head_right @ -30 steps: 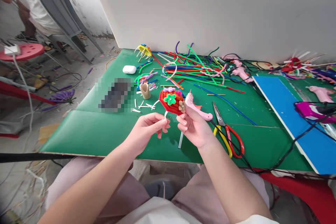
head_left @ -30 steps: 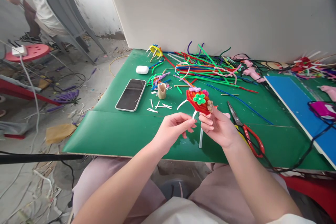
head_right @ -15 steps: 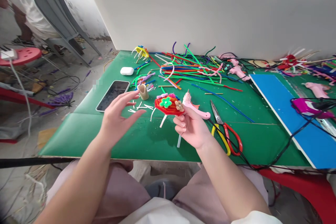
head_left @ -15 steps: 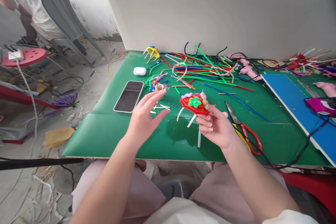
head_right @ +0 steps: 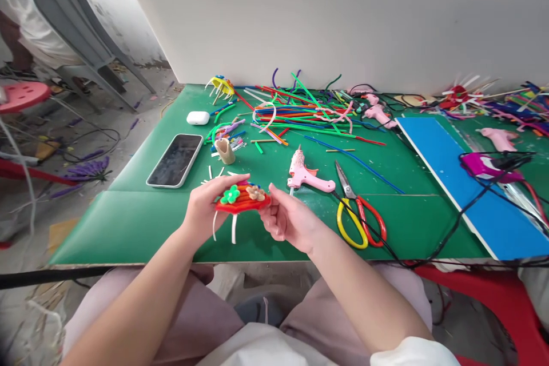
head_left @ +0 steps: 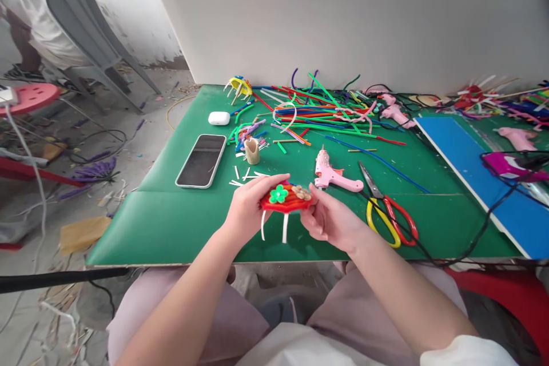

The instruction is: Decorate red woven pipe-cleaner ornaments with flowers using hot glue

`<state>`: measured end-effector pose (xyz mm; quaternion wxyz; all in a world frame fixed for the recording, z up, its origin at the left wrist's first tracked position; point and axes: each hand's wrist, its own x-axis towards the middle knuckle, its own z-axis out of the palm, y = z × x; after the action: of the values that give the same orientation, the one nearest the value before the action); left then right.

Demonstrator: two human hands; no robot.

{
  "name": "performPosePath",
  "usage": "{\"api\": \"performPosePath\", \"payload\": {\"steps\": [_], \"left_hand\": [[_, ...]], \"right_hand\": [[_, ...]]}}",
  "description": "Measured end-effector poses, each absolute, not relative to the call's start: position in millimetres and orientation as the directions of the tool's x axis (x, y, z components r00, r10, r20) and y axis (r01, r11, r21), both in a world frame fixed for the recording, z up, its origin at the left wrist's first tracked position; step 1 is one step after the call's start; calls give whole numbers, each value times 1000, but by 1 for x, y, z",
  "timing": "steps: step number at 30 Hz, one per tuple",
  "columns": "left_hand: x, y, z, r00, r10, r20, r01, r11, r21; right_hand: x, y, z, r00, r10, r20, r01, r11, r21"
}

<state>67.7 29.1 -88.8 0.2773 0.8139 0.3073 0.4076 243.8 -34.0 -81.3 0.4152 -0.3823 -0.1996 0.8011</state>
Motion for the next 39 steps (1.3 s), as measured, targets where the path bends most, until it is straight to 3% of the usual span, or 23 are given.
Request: {"api": "performPosePath", "payload": {"steps": [3, 5, 7, 9, 12, 15, 23, 26, 31, 35, 37, 39], "left_hand": [[75, 28, -85, 429, 874, 230, 230, -352, 907], [81, 27, -81, 430, 903, 11, 152, -84, 985], [86, 25, -77, 452, 880, -148, 92, 119, 989], [90, 22, -75, 469, 848, -245, 83, 234, 969], [94, 17, -76, 496, 805, -325, 103, 316, 943], [97, 12, -78, 536, 767, -352, 110, 350, 930], [96, 6, -73, 576, 746, -335, 41, 383, 923], [93, 5, -71, 575, 737, -355, 15, 425, 905], [89, 1, -66, 585, 736, -342, 0, 421, 907], [89, -1, -61, 583, 735, -345, -5, 428, 904], [87, -2, -57, 588, 732, -343, -10, 431, 902], [83, -3, -52, 601, 718, -350, -2, 439, 898]], "right_hand": [[273, -44, -76, -89, 933, -349, -209, -360, -909], [304, -57, -71, 178, 959, -220, 134, -245, -960], [338, -72, -67, 465, 881, -85, 395, -292, -871], [367, -84, -67, 590, 807, -13, 590, -442, -675], [391, -93, -71, 539, 821, -186, 780, -570, -257], [394, -92, -77, 509, 812, -286, 829, -552, -92], [395, -85, -77, 465, 828, -312, 864, -501, -42], [398, -88, -80, 520, 822, -233, 843, -538, -19], [405, -94, -87, 573, 818, 44, 819, -574, -9], [405, -97, -80, 616, 714, 332, 784, -598, -168], [399, -101, -72, 641, 680, 356, 768, -561, -309], [388, -107, -61, 588, 740, 327, 797, -462, -388]]}}
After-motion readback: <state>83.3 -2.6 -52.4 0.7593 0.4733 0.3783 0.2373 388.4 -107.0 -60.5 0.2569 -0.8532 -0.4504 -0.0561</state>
